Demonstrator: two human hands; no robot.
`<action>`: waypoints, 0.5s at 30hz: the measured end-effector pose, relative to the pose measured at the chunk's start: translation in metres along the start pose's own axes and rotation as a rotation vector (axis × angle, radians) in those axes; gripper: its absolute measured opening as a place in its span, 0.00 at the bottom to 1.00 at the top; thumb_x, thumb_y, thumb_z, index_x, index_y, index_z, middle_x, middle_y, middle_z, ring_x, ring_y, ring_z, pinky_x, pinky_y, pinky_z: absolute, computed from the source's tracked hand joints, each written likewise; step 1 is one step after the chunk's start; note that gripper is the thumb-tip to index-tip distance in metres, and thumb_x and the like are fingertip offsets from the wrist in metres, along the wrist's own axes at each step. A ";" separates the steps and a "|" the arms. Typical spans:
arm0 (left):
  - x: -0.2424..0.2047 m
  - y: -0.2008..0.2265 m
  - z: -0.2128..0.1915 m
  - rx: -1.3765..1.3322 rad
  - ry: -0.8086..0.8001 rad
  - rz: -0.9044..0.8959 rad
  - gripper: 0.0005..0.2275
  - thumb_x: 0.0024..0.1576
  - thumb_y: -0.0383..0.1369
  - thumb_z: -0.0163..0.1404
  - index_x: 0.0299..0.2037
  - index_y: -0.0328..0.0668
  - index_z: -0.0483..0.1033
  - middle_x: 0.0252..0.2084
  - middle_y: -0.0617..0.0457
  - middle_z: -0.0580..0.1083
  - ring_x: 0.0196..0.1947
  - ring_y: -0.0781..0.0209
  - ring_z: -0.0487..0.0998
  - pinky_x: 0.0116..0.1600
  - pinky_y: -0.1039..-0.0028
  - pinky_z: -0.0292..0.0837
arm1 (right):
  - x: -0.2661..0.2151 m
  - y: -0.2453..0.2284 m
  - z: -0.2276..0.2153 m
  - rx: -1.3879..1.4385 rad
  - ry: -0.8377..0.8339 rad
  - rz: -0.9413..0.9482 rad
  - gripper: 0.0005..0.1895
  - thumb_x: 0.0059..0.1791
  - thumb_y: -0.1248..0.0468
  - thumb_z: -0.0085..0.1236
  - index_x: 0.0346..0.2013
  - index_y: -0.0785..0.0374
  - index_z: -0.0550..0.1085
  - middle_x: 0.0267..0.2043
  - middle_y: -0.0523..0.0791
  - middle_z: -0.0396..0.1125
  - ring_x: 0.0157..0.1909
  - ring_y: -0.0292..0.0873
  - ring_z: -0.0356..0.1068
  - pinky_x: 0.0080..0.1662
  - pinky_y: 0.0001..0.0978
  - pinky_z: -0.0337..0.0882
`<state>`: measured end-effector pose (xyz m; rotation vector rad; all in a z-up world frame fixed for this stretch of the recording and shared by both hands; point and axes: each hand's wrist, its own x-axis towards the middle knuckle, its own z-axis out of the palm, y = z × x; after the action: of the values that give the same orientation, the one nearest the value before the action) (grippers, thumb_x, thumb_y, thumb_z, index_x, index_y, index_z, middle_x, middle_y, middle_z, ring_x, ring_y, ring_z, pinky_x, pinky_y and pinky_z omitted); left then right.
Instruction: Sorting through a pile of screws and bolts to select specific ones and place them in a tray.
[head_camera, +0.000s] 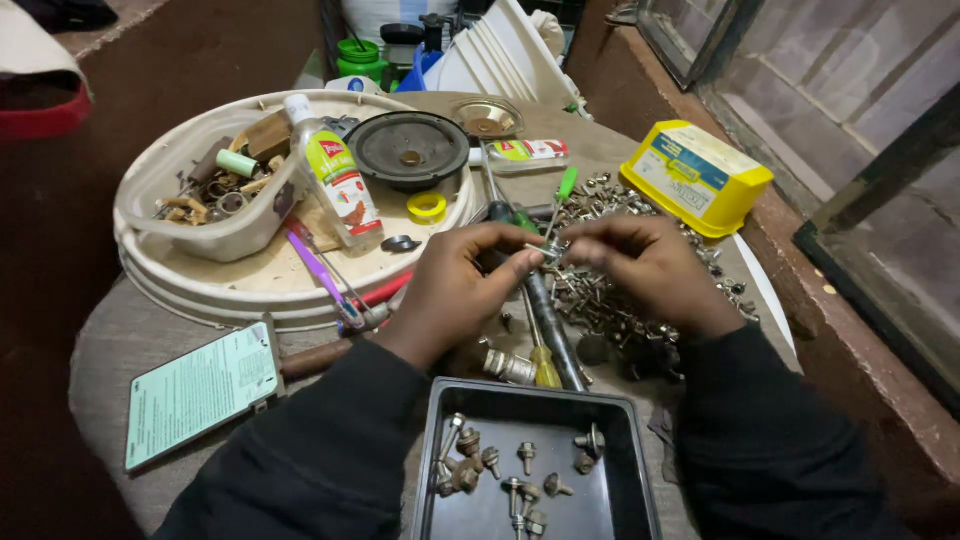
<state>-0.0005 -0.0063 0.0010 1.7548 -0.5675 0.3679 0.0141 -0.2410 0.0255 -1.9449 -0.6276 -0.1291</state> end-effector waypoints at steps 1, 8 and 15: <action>0.000 -0.001 -0.001 -0.002 -0.007 0.002 0.07 0.56 0.36 0.58 0.43 0.55 0.85 0.30 0.55 0.82 0.32 0.64 0.81 0.36 0.73 0.76 | 0.002 0.013 -0.015 -0.001 0.007 0.003 0.13 0.50 0.66 0.62 0.48 0.67 0.81 0.39 0.51 0.78 0.44 0.42 0.72 0.52 0.42 0.73; 0.003 0.005 -0.006 0.173 -0.042 0.109 0.06 0.54 0.34 0.59 0.40 0.49 0.85 0.29 0.47 0.81 0.31 0.46 0.84 0.34 0.65 0.78 | -0.005 0.101 -0.100 -0.497 0.511 0.256 0.11 0.51 0.56 0.67 0.48 0.46 0.82 0.36 0.38 0.75 0.43 0.37 0.75 0.46 0.29 0.69; 0.004 -0.016 0.003 -0.065 -0.033 -0.087 0.06 0.55 0.27 0.60 0.41 0.39 0.83 0.31 0.43 0.82 0.35 0.54 0.84 0.40 0.64 0.81 | -0.006 0.141 -0.108 -0.746 0.348 0.498 0.09 0.45 0.51 0.69 0.39 0.39 0.84 0.39 0.39 0.78 0.50 0.47 0.76 0.51 0.32 0.69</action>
<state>0.0114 -0.0071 -0.0108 1.7192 -0.5191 0.2569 0.0965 -0.3825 -0.0428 -2.6440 0.1890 -0.4213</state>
